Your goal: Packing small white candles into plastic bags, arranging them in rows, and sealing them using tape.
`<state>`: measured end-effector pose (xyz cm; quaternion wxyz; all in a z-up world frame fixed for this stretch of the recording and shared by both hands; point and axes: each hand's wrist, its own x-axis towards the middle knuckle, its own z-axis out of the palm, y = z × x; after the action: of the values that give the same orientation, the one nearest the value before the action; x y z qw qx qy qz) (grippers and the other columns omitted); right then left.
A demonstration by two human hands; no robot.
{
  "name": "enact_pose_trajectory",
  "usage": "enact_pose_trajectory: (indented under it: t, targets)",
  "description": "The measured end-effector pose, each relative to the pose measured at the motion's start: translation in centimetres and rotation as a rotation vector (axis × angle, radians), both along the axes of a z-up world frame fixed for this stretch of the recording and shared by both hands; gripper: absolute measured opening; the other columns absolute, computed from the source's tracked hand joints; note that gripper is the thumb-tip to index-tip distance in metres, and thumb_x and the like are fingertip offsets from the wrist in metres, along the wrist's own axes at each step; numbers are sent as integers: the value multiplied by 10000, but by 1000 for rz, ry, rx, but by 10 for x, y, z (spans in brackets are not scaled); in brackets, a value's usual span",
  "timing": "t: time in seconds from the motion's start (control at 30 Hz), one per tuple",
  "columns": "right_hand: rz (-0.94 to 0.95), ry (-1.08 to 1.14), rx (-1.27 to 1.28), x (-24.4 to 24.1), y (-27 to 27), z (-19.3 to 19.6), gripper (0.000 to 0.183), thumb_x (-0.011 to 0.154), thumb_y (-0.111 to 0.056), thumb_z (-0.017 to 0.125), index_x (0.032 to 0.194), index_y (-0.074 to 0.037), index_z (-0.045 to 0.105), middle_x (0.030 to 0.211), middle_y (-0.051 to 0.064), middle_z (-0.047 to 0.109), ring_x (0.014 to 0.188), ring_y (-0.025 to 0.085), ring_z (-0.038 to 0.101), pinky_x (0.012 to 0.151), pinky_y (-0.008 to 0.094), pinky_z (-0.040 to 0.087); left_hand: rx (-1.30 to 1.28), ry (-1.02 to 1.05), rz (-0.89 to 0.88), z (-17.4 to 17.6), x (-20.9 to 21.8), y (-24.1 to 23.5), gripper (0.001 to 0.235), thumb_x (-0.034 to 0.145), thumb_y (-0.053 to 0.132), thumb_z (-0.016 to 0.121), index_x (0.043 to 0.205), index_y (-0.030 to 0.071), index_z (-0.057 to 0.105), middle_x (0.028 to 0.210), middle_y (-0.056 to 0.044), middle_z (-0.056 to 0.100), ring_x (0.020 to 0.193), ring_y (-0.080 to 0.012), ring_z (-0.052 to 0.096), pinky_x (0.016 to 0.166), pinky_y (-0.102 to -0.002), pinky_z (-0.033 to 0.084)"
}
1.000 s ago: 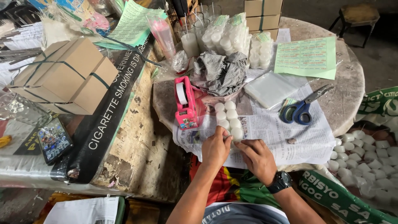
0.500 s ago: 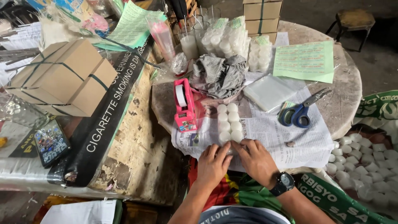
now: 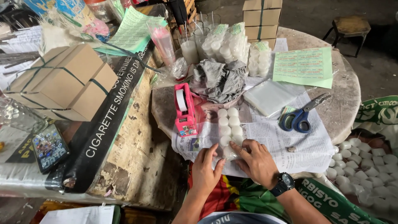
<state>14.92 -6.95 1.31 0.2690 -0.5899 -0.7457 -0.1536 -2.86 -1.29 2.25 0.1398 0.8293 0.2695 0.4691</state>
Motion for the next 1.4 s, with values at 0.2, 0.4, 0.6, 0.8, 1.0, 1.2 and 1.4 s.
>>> enact_pose_trajectory:
  t: [0.2, 0.4, 0.6, 0.8, 1.0, 1.2, 1.4]
  targets:
    - [74, 107, 65, -3, -8, 5, 439, 842, -370, 462, 1226, -159, 458, 967, 112, 438, 813, 237, 500, 689, 345, 415, 136, 198, 246, -2, 15, -4, 595, 784, 527, 482, 1151, 58, 483, 1111, -86, 480, 963, -258, 486, 747, -409, 390]
    - [27, 188, -24, 4, 6, -2, 642, 854, -346, 412, 1345, -17, 162, 1324, 199, 338, 1204, 324, 375, 1002, 458, 253, 112, 266, 183, -18, 24, -1, 734, 818, 542, 394, 1262, -40, 329, 1289, -196, 395, 1262, -336, 254, 1012, -547, 107]
    - [-41, 73, -28, -7, 4, 8, 584, 866, -260, 327, 1355, 34, 198, 1336, 245, 302, 1148, 310, 406, 938, 450, 287, 120, 204, 107, -23, 26, 0, 645, 864, 414, 454, 1265, -74, 326, 1187, -270, 451, 1215, -377, 317, 989, -540, 53]
    - [-10, 94, -108, -4, 4, 8, 630, 851, -295, 359, 1350, 39, 168, 1350, 269, 238, 1149, 337, 385, 963, 451, 258, 72, 298, 70, -20, 19, 4, 688, 822, 464, 472, 1252, -62, 359, 1185, -241, 468, 1185, -366, 365, 971, -566, 137]
    - [-128, 35, -17, 10, -5, 5, 714, 835, -474, 342, 1341, 1, 176, 1363, 192, 269, 1261, 293, 290, 1021, 462, 219, 67, 376, 125, -6, 2, 17, 736, 814, 526, 426, 1272, -39, 314, 1301, -188, 378, 1267, -330, 240, 999, -534, 156]
    - [-147, 34, -22, -2, -13, -6, 653, 817, -322, 445, 1324, 27, 228, 1344, 158, 338, 1257, 296, 305, 1003, 471, 239, 103, 356, 73, -9, 14, 5, 594, 841, 451, 432, 1201, -21, 408, 1259, -165, 416, 1236, -347, 290, 959, -550, 221]
    - [-102, 203, 2, 2, -30, 5, 483, 805, -269, 491, 1253, -114, 398, 1293, 83, 418, 1229, 268, 361, 986, 459, 269, 25, 83, 27, -5, 0, 0, 335, 842, 283, 488, 1086, 55, 518, 1083, -98, 561, 1110, -292, 460, 959, -496, 294]
